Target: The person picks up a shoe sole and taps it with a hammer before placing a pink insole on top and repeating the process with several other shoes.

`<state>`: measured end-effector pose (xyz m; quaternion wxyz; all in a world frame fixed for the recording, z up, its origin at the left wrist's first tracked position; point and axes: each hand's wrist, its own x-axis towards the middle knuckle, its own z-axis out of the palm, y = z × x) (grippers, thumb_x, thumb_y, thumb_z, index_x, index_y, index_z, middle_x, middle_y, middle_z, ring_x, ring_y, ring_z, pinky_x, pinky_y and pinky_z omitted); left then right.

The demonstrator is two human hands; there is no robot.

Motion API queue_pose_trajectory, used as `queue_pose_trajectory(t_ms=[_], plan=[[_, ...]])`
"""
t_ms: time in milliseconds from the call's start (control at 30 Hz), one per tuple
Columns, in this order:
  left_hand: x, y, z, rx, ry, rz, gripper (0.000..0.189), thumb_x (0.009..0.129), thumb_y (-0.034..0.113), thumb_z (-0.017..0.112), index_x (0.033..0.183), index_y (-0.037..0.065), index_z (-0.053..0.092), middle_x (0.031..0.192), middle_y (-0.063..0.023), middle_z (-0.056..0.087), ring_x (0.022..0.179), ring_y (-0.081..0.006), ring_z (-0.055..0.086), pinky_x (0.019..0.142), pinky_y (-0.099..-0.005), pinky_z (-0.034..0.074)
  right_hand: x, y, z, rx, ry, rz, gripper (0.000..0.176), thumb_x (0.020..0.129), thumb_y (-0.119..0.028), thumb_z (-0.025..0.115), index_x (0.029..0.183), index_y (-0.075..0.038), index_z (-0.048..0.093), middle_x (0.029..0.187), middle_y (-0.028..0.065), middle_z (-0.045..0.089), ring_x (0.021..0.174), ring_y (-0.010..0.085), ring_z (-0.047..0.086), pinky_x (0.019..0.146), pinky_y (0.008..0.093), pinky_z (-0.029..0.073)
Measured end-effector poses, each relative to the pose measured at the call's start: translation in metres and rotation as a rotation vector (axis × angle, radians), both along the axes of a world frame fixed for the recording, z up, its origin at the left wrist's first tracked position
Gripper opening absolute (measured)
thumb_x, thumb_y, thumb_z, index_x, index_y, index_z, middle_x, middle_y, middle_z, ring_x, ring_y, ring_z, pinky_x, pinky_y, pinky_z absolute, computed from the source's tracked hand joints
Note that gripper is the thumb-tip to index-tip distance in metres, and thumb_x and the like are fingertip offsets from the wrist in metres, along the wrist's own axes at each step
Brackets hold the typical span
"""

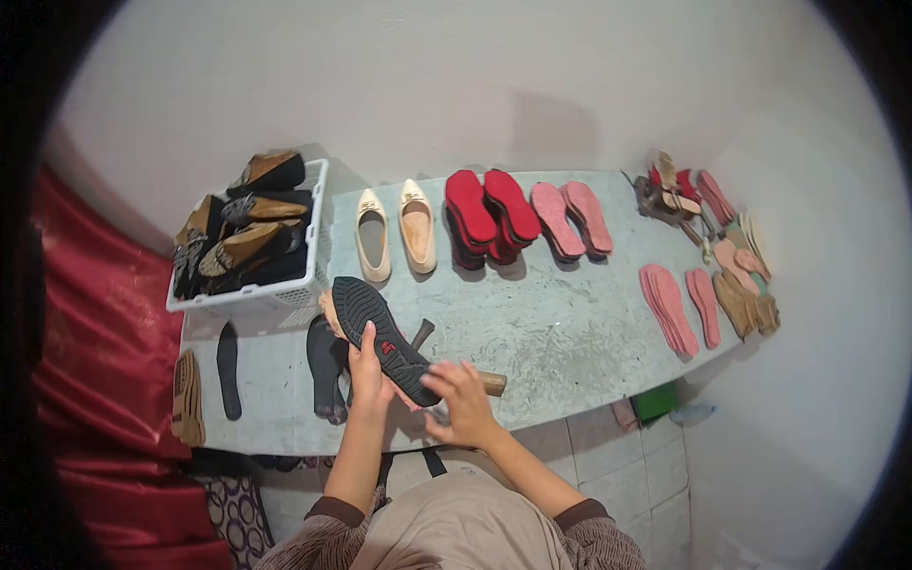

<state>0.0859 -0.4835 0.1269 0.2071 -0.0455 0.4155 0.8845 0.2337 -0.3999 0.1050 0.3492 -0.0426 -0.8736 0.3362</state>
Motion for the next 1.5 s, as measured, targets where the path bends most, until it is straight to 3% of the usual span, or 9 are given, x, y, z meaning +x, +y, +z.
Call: queue_pose_trajectory(t_ms=[133,333,467,500,600,767,967,1233,1500], plan=[[0.004,0.028,0.009,0.026,-0.053,-0.114,0.023,0.09,0.017,0.054,0.107,0.002,0.048,0.089,-0.0084,0.058,0.07,-0.0192,0.06,0.064,-0.0333,0.053,0.012,-0.019,0.019,0.208,-0.154,-0.005,0.066,0.064,-0.017,0.068,0.126,-0.017,0.048,0.126,0.0024,0.047,0.118,0.0217,0.044,0.101,0.0472,0.029],[0.021,0.063,0.02,0.123,-0.166,-0.343,0.02,0.088,0.016,0.056,0.103,0.003,0.052,0.088,-0.0064,0.06,0.074,-0.0201,0.061,0.066,-0.0335,0.053,0.024,-0.005,0.025,0.421,0.002,-0.475,0.031,0.075,-0.016,0.065,0.105,-0.017,0.065,0.106,-0.004,0.06,0.102,0.0123,0.053,0.093,0.0359,0.036],[0.033,0.092,0.022,0.035,0.251,-0.369,0.052,0.082,0.0,0.06,0.126,0.004,0.031,0.117,-0.0097,0.047,0.101,-0.0173,0.051,0.086,-0.0299,0.044,0.053,0.012,0.036,0.457,-0.026,-0.575,0.03,0.071,-0.017,0.066,0.102,-0.016,0.067,0.103,-0.0037,0.063,0.096,0.0119,0.056,0.088,0.0335,0.038],[0.032,0.098,0.022,-0.035,0.205,-0.451,0.073,0.078,-0.005,0.062,0.131,0.007,0.014,0.124,-0.0126,0.038,0.107,-0.0176,0.046,0.09,-0.0304,0.041,0.058,0.015,0.038,0.454,-0.028,-0.61,0.03,0.07,-0.018,0.066,0.1,-0.016,0.068,0.102,-0.0035,0.064,0.094,0.0119,0.057,0.087,0.0326,0.037],[0.041,0.12,0.027,0.006,0.259,-0.541,0.079,0.078,-0.003,0.063,0.132,0.01,0.006,0.122,-0.0136,0.039,0.104,-0.0188,0.048,0.089,-0.0306,0.042,0.069,0.016,0.046,0.42,-0.093,-0.736,0.032,0.066,-0.009,0.069,0.097,-0.015,0.069,0.099,-0.0035,0.064,0.095,0.0137,0.056,0.083,0.0341,0.038],[0.05,0.166,0.016,0.102,0.2,-0.641,0.053,0.084,0.005,0.061,0.127,0.003,0.031,0.119,-0.01,0.048,0.106,-0.0171,0.05,0.09,-0.0297,0.042,0.086,0.041,0.037,0.468,-0.121,-0.784,0.032,0.065,-0.009,0.07,0.096,-0.016,0.07,0.097,-0.0034,0.065,0.093,0.0155,0.056,0.083,0.0345,0.038],[0.07,0.225,0.005,0.095,0.17,-0.609,0.044,0.088,0.005,0.056,0.126,0.002,0.034,0.116,-0.0094,0.051,0.104,-0.0169,0.051,0.091,-0.0301,0.042,0.113,0.114,0.03,0.437,-0.116,-0.702,0.03,0.066,-0.009,0.07,0.095,-0.016,0.07,0.098,-0.0022,0.065,0.094,0.0201,0.056,0.089,0.0392,0.041],[0.097,0.317,-0.002,0.086,0.163,-0.545,0.043,0.087,0.003,0.054,0.125,0.001,0.033,0.114,-0.0097,0.051,0.104,-0.0164,0.052,0.09,-0.0294,0.043,0.15,0.227,0.041,0.398,-0.103,-0.54,0.033,0.061,-0.01,0.071,0.094,-0.016,0.071,0.097,-0.0011,0.065,0.092,0.0205,0.056,0.085,0.039,0.044],[0.072,0.355,0.006,0.087,0.242,-0.622,0.054,0.071,-0.01,0.056,0.119,0.009,0.04,0.099,-0.0085,0.057,0.089,-0.0171,0.06,0.069,-0.0276,0.052,0.17,0.306,0.08,0.243,-0.116,-0.391,0.036,0.06,-0.011,0.071,0.096,-0.015,0.071,0.095,0.0008,0.066,0.092,0.0204,0.056,0.086,0.0381,0.045]])
